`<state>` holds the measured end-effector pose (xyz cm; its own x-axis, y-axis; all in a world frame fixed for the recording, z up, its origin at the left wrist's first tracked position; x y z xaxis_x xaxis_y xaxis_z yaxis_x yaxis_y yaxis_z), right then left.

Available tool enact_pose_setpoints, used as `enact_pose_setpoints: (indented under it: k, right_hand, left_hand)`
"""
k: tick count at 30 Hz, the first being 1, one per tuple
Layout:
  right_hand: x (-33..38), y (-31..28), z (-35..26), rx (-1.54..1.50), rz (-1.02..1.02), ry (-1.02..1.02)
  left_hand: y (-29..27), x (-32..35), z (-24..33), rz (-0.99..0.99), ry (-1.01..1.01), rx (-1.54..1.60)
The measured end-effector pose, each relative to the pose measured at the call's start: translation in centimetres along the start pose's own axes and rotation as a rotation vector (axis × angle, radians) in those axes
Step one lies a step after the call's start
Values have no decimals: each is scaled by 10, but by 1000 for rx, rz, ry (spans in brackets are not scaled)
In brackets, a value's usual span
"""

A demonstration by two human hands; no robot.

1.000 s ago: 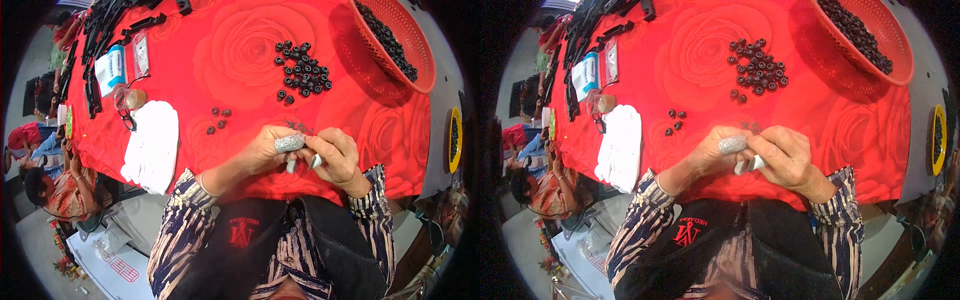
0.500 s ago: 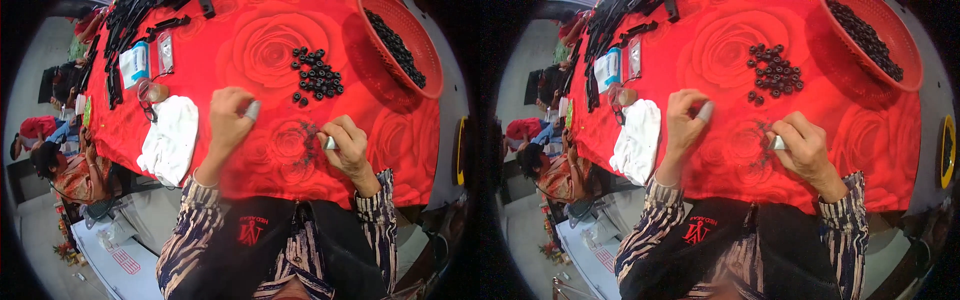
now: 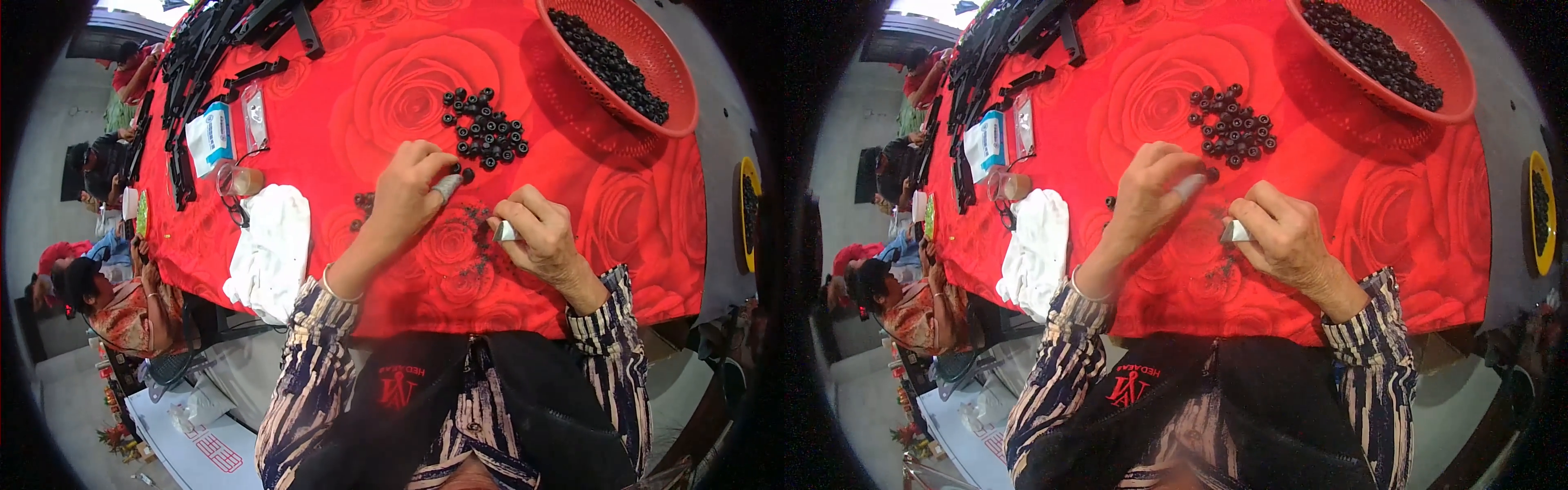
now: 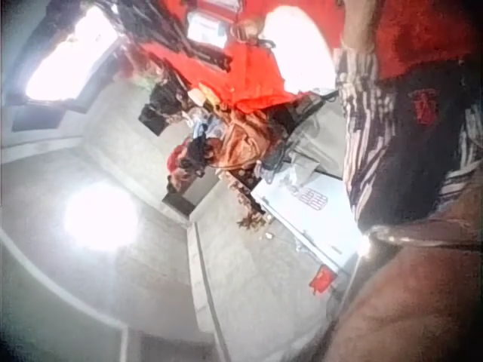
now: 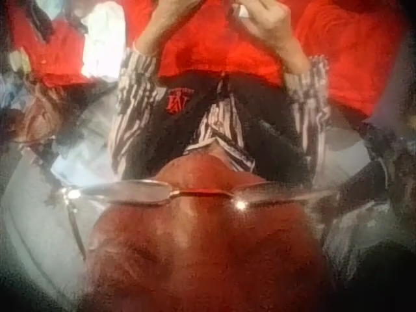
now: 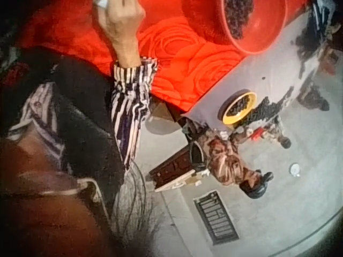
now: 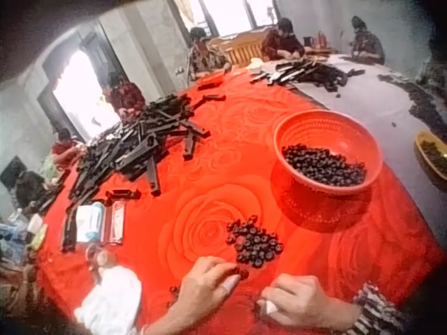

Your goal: The person cleans small black plastic or rubber rings on a table with a white cloth.

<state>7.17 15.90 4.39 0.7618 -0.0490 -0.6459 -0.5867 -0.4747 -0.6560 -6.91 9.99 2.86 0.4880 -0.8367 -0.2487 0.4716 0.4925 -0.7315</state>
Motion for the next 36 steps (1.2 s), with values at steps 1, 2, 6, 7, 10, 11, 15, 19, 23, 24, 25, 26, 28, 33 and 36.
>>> enact_pose_setpoints:
  k: [1,2,6,7,10,11,15,19,23,24,25,26,28,33,36]
  right_hand:
    - [-1,1,0,-4,3,-9]
    - [-1,1,-1,-9,5,-19]
    - [0,1,1,-17,-10,-2]
    - [0,-3,4,-76,30,38]
    - [-1,-14,4,-180,147,103]
    - [-1,-20,4,-221,225,126]
    - [-7,-13,-11,-207,182,15]
    - [-4,-7,-5,-264,129,51]
    - [-5,-1,-4,-544,43,107]
    - [-6,2,-4,-604,-4,97]
    - [-6,5,-7,-665,-49,86]
    - [-7,4,-8,-668,-54,91]
    - [-7,5,-5,-670,-44,126]
    - [-5,-1,-8,-498,36,57]
    - [-5,-2,-9,-489,-5,43]
  left_hand:
    - [2,-1,-2,-2,3,-1]
    - [5,-1,-7,-18,-29,-2]
    - [9,-4,-6,-35,-35,56]
    - [6,-2,-1,-41,-29,64]
    - [28,24,-12,-516,-570,1126]
    - [30,29,-10,-519,-576,1131]
    - [71,64,-14,-628,-1008,1541]
    - [81,75,-3,-817,-1015,1715]
    - [77,82,5,-1057,-914,1663]
    - [74,81,12,-1103,-828,1661]
    - [72,82,14,-1103,-833,1669]
    - [71,83,12,-1085,-838,1594]
    - [71,82,14,-1065,-840,1526]
    - [72,80,6,-953,-912,1546]
    - [70,81,9,-1055,-918,1592]
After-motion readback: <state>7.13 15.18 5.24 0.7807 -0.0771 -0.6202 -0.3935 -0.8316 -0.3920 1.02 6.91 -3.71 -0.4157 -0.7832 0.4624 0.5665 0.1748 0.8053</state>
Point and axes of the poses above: each hand's wrist, its own x-axis away from the middle knuckle, its own y-axis out of the palm, z = x × y, the point moved 8 cm from there along -x, towards the middle knuckle, and after that the axes turned 14 degrees about -y, right-handed, at the moved point
